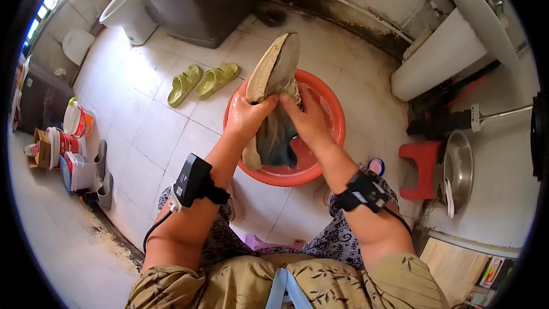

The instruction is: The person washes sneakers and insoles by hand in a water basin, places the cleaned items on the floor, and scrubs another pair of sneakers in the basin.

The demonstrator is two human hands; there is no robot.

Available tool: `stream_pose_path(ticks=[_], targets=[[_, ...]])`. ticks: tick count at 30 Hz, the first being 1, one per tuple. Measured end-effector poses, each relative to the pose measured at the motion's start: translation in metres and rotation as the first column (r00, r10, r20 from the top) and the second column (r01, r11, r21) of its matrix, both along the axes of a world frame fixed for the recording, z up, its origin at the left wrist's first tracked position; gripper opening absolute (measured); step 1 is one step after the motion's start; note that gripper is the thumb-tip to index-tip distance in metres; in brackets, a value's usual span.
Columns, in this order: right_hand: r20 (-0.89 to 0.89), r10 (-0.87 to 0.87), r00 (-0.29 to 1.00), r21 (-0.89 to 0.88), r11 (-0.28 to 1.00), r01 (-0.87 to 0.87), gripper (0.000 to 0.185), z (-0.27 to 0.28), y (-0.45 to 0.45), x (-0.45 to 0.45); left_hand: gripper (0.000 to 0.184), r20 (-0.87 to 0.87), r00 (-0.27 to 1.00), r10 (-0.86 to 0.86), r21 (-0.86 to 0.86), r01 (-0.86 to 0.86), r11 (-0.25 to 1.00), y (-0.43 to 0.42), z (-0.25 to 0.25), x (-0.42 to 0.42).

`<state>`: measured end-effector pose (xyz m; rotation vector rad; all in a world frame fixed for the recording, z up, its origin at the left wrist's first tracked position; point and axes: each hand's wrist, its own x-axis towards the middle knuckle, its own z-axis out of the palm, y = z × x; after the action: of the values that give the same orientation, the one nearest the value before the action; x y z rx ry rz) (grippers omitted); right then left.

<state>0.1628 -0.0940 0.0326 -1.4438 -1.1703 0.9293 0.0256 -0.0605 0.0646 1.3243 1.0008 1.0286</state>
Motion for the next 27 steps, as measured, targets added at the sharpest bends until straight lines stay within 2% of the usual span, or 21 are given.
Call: stream_pose_path(ticks=[1,2,4,8,10,14,18,20,21,22,23,24,25,26,27], targets=[[-0.018,-0.067,0.998,0.032,0.997,0.067,0.064,-0.001,0.000,-0.003,0.045,-0.017,1.000,0.008,0.022,-0.007,1.000,-0.001,0.003,0.001],[0.064,-0.107,0.992,0.130,0.987,0.098,0.052,-0.003,0.002,-0.004,0.045,-0.019,1.000,0.005,0.021,-0.005,1.000,-0.001,0.001,0.002],[0.102,-0.122,0.987,0.197,0.975,0.100,0.049,0.000,0.004,-0.002,0.043,0.190,0.982,-0.017,-0.149,0.046,0.988,-0.002,-0.003,0.004],[0.183,-0.130,0.975,0.333,0.941,0.063,0.040,0.001,0.011,0.000,0.042,0.283,0.959,-0.027,-0.167,0.077,0.983,-0.005,-0.003,0.010],[0.206,-0.131,0.970,0.348,0.936,0.053,0.039,0.001,0.014,0.000,0.041,0.333,0.943,0.024,-0.265,0.070,0.962,-0.006,0.003,0.011],[0.253,-0.156,0.955,0.418,0.908,0.037,0.037,0.013,0.016,-0.001,0.039,0.368,0.929,0.042,-0.255,0.057,0.965,-0.003,0.002,0.012],[0.267,-0.110,0.957,0.311,0.950,0.023,0.037,0.021,0.014,0.002,0.042,0.278,0.960,0.041,-0.259,0.034,0.965,-0.004,0.010,0.009],[0.188,-0.013,0.982,0.276,0.960,-0.040,0.041,0.020,0.016,0.005,0.043,0.259,0.965,0.052,-0.262,0.018,0.965,0.000,0.013,0.007],[0.185,-0.014,0.983,0.272,0.962,-0.038,0.041,0.016,0.016,0.006,0.047,0.152,0.987,0.056,-0.172,-0.029,0.985,0.002,0.013,0.005],[0.083,0.045,0.996,0.222,0.973,-0.062,0.044,0.014,0.015,0.007,0.050,0.046,0.997,0.067,-0.075,-0.063,0.995,0.005,0.013,0.003],[-0.023,0.095,0.995,0.173,0.981,-0.090,0.047,0.012,0.013,0.008,0.050,0.044,0.997,0.062,-0.079,-0.058,0.995,0.008,0.011,0.000],[-0.023,0.089,0.996,0.170,0.982,-0.083,0.047,0.010,0.010,0.008,0.054,0.053,0.997,0.064,0.003,-0.064,0.998,0.013,0.010,-0.003],[-0.226,0.089,0.970,0.095,0.993,-0.069,0.050,0.016,0.005,0.004,0.059,0.064,0.996,0.066,0.087,-0.071,0.994,0.014,0.013,-0.003],[-0.419,0.071,0.905,0.018,0.997,-0.070,0.054,0.019,0.002,0.000,0.064,0.097,0.993,0.063,0.064,-0.070,0.995,0.012,0.018,-0.003],[-0.418,0.068,0.906,0.016,0.998,-0.068,0.054,0.017,0.003,-0.002,0.064,0.098,0.993,0.061,0.063,-0.068,0.996,0.010,0.021,-0.002]])
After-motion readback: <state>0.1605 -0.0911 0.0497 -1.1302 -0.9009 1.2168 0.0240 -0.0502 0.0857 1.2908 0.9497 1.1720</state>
